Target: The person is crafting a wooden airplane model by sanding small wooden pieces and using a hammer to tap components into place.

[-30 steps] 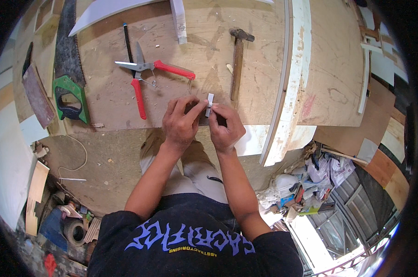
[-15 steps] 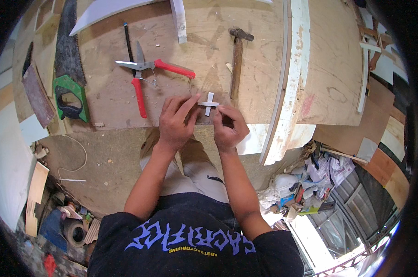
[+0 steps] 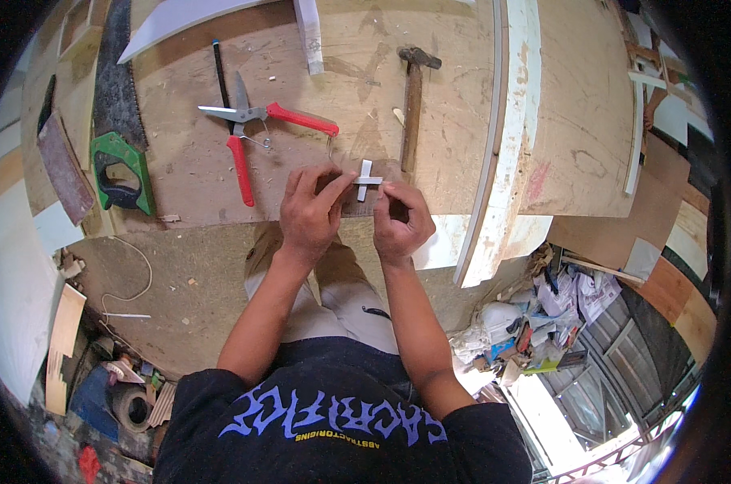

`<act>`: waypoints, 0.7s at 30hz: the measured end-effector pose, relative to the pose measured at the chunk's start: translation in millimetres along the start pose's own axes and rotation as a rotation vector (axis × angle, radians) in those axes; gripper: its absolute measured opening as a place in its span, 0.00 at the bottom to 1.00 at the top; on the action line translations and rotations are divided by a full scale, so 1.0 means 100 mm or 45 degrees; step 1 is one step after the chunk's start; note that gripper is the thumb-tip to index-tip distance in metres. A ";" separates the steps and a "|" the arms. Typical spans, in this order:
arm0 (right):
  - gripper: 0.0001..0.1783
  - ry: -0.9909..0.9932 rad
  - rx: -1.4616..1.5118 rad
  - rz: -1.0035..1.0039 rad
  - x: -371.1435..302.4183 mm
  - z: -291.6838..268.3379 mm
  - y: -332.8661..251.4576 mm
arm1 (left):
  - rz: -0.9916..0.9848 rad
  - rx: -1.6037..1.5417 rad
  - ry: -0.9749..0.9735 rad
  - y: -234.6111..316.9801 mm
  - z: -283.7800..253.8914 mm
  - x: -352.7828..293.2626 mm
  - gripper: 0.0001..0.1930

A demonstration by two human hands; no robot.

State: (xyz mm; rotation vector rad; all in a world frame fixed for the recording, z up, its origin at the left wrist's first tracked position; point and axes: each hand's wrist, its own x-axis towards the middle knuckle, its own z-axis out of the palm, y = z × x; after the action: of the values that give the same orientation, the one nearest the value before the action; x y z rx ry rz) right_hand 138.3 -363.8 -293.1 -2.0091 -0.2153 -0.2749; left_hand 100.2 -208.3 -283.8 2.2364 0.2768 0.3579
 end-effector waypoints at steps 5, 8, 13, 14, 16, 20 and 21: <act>0.10 -0.024 -0.004 0.004 0.02 0.01 -0.03 | 0.040 0.026 0.019 0.02 -0.01 0.02 0.18; 0.11 -0.050 -0.022 0.031 0.00 0.01 -0.04 | 0.026 0.009 0.012 0.01 0.01 0.00 0.19; 0.13 -0.093 -0.105 -0.009 0.01 0.01 -0.06 | 0.024 0.007 0.016 0.02 0.02 0.00 0.20; 0.13 -0.100 -0.104 -0.028 0.02 0.01 -0.06 | 0.027 0.007 0.016 0.02 0.02 0.00 0.20; 0.13 -0.113 -0.101 -0.063 0.04 0.03 -0.06 | 0.041 0.025 0.018 0.01 0.02 0.01 0.20; 0.13 -0.140 -0.144 -0.077 0.05 0.03 -0.08 | 0.067 0.051 0.034 0.02 0.01 0.01 0.18; 0.12 -0.139 -0.155 -0.094 0.06 0.03 -0.08 | 0.070 0.047 0.042 0.02 0.02 0.01 0.18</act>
State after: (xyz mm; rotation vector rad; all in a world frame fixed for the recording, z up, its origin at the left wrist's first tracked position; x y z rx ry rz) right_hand 142.5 -357.9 -285.6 -2.1422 -0.3494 -0.2293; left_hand 102.3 -210.6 -282.6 2.2792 0.2417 0.4223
